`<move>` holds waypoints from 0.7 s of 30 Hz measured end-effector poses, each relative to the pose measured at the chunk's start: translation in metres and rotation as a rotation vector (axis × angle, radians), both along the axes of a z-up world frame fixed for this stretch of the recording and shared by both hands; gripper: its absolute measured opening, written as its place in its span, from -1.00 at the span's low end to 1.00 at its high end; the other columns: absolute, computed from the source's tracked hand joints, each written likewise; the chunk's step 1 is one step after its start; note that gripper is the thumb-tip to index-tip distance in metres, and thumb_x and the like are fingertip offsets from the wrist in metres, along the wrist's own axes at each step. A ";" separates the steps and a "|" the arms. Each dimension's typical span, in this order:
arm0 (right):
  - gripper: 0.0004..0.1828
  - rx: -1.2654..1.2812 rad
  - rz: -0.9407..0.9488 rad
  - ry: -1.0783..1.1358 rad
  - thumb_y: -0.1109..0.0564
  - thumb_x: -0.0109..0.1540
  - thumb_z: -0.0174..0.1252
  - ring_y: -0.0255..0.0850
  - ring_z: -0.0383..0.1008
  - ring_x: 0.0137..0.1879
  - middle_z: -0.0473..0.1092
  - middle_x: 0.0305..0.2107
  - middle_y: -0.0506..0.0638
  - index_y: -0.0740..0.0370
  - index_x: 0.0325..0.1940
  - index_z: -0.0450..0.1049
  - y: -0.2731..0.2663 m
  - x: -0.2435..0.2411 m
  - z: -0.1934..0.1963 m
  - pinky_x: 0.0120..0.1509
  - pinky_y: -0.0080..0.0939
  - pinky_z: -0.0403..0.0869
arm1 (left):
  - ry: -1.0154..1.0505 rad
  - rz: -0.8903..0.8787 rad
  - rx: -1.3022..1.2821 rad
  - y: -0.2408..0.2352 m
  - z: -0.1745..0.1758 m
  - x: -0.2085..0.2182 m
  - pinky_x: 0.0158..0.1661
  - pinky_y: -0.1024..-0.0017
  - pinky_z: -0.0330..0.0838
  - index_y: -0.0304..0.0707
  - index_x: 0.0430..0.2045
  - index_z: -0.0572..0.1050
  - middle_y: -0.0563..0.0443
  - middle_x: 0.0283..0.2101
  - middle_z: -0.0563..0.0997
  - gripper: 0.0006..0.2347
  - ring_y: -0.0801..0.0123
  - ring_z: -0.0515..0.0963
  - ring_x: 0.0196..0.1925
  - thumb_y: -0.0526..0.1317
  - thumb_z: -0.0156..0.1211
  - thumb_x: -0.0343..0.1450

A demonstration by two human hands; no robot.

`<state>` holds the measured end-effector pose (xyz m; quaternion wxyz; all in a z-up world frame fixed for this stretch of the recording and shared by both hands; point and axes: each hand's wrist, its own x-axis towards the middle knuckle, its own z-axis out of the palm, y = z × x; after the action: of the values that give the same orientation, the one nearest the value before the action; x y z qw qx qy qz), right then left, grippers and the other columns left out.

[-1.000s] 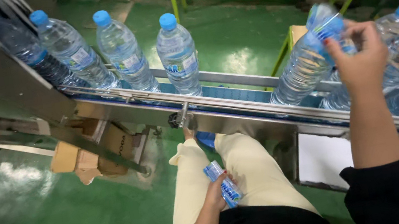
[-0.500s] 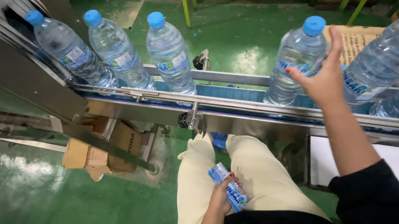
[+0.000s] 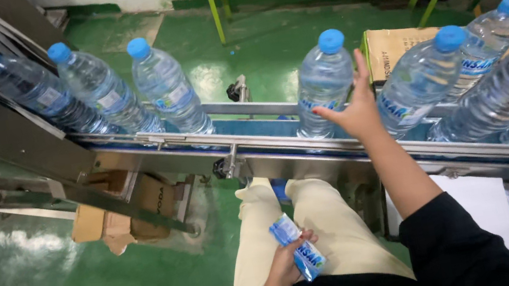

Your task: The person sits in front of a conveyor belt carrying water bottles. They pick up labels from their lap and apply them to the bottles as they move along the belt.

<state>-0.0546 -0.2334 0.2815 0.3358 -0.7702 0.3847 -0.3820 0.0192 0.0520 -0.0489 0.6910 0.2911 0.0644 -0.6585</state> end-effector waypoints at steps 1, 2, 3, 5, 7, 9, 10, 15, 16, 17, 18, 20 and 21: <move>0.41 -0.019 0.027 -0.020 -0.10 0.00 0.57 0.27 0.19 0.51 0.00 0.49 0.39 -0.13 0.58 -0.37 -0.003 0.004 -0.004 0.52 0.28 0.21 | -0.014 0.024 0.062 0.000 -0.007 0.001 0.08 0.11 0.45 -0.39 -0.05 0.44 -0.22 -0.05 0.62 -0.71 -0.03 0.62 0.03 -0.46 0.23 0.34; 0.42 -0.039 0.054 -0.039 -0.07 -0.01 0.58 0.25 0.15 0.54 -0.07 0.51 0.36 -0.11 0.59 -0.36 -0.005 0.008 -0.007 0.55 0.23 0.20 | -0.028 0.048 0.124 0.000 -0.013 0.002 0.25 -0.04 0.43 -0.44 0.04 0.45 -0.31 0.07 0.64 -0.67 -0.18 0.62 0.17 -0.45 0.22 0.36; 0.42 -0.043 0.053 -0.045 -0.07 -0.01 0.58 0.25 0.15 0.54 -0.07 0.51 0.36 -0.11 0.59 -0.36 0.002 0.008 -0.006 0.55 0.23 0.20 | -0.034 0.048 0.120 -0.001 -0.009 -0.001 0.25 -0.04 0.43 -0.44 0.04 0.45 -0.31 0.07 0.64 -0.67 -0.18 0.62 0.17 -0.45 0.22 0.36; 0.40 -0.090 0.110 -0.126 -0.05 0.05 0.52 0.19 0.12 0.56 0.08 0.44 0.42 0.09 0.59 -0.44 0.014 0.011 -0.002 0.63 0.15 0.07 | 0.066 0.050 0.142 -0.006 0.000 -0.003 -0.09 0.14 0.56 -0.45 -0.15 0.55 -0.32 -0.21 0.64 -0.79 -0.01 0.67 -0.14 -0.40 0.31 0.36; 0.22 -0.108 0.119 -0.281 0.08 0.14 0.39 0.16 0.09 0.57 0.07 0.43 0.38 0.20 0.58 -0.38 0.050 0.001 -0.018 0.63 0.16 0.10 | 0.035 0.078 0.059 -0.009 -0.008 -0.003 -0.10 0.18 0.54 -0.40 -0.13 0.49 -0.25 -0.16 0.62 -0.79 0.05 0.65 -0.13 -0.39 0.28 0.38; 0.05 -0.115 0.136 -0.426 0.21 0.23 0.26 0.13 0.06 0.58 0.05 0.43 0.34 0.32 0.57 -0.32 0.085 -0.010 -0.063 0.63 0.17 0.12 | 0.014 0.113 -0.017 -0.013 -0.015 -0.005 -0.11 0.22 0.52 -0.35 -0.12 0.44 -0.19 -0.11 0.61 -0.79 0.11 0.64 -0.11 -0.39 0.24 0.39; -0.12 0.045 0.123 -0.281 0.09 0.17 0.31 0.05 0.25 0.45 0.20 0.33 0.21 0.24 0.46 0.00 0.102 -0.015 -0.099 0.52 0.08 0.26 | 0.002 0.110 0.041 -0.016 -0.016 -0.005 -0.16 0.23 0.54 -0.38 -0.14 0.51 -0.18 -0.22 0.63 -0.81 0.13 0.64 -0.21 -0.36 0.29 0.39; -0.07 0.507 0.267 0.187 -0.15 0.11 0.40 -0.14 0.31 0.45 0.21 0.27 0.06 0.12 0.44 0.14 0.169 -0.050 -0.236 0.46 -0.16 0.36 | -0.041 0.199 0.131 -0.031 -0.026 -0.005 -0.16 0.22 0.58 -0.32 -0.28 0.56 -0.16 -0.36 0.65 -0.88 0.12 0.65 -0.33 -0.44 0.33 0.36; -0.34 0.564 0.313 0.303 -0.11 0.13 0.40 -0.25 0.35 0.08 0.32 -0.05 -0.07 -0.01 0.22 0.27 0.173 -0.055 -0.229 0.17 -0.24 0.38 | -0.056 0.205 0.127 -0.034 -0.028 -0.004 -0.14 0.25 0.58 -0.34 -0.30 0.58 -0.15 -0.34 0.67 -0.89 0.14 0.66 -0.31 -0.43 0.35 0.36; -0.60 0.624 0.357 0.418 -0.08 0.15 0.41 -0.36 0.40 -0.29 0.43 -0.37 -0.20 -0.14 -0.01 0.41 0.179 -0.061 -0.224 -0.12 -0.32 0.40 | -0.072 0.209 0.128 -0.033 -0.031 -0.004 -0.12 0.28 0.58 -0.37 -0.32 0.59 -0.14 -0.31 0.69 -0.89 0.16 0.67 -0.29 -0.42 0.37 0.35; -0.60 0.624 0.362 0.421 -0.08 0.15 0.41 -0.36 0.40 -0.29 0.43 -0.37 -0.20 -0.14 -0.01 0.41 0.175 -0.062 -0.233 -0.12 -0.32 0.40 | -0.070 0.214 0.129 -0.035 -0.032 -0.006 -0.12 0.28 0.58 -0.37 -0.32 0.59 -0.14 -0.31 0.69 -0.89 0.16 0.67 -0.29 -0.42 0.37 0.35; -0.83 0.532 0.313 0.362 0.07 0.16 0.39 -0.44 0.40 -0.40 0.48 -0.53 -0.23 -0.06 -0.27 0.50 0.171 -0.063 -0.254 -0.20 -0.38 0.40 | -0.006 0.247 0.128 -0.035 -0.034 -0.008 -0.15 0.22 0.59 -0.34 -0.33 0.52 -0.21 -0.30 0.67 -0.88 0.13 0.66 -0.30 -0.46 0.33 0.36; -0.83 0.531 0.311 0.356 0.07 0.16 0.39 -0.44 0.40 -0.40 0.48 -0.53 -0.23 -0.06 -0.27 0.50 0.170 -0.061 -0.247 -0.20 -0.38 0.40 | -0.012 0.244 0.128 -0.036 -0.036 -0.008 -0.15 0.22 0.59 -0.34 -0.33 0.52 -0.21 -0.30 0.67 -0.88 0.13 0.66 -0.30 -0.46 0.33 0.36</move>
<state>-0.1153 -0.0635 0.0342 0.5063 -0.7599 0.4012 -0.0726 0.0110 0.0163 -0.0849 0.7464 0.3283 0.1371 -0.5624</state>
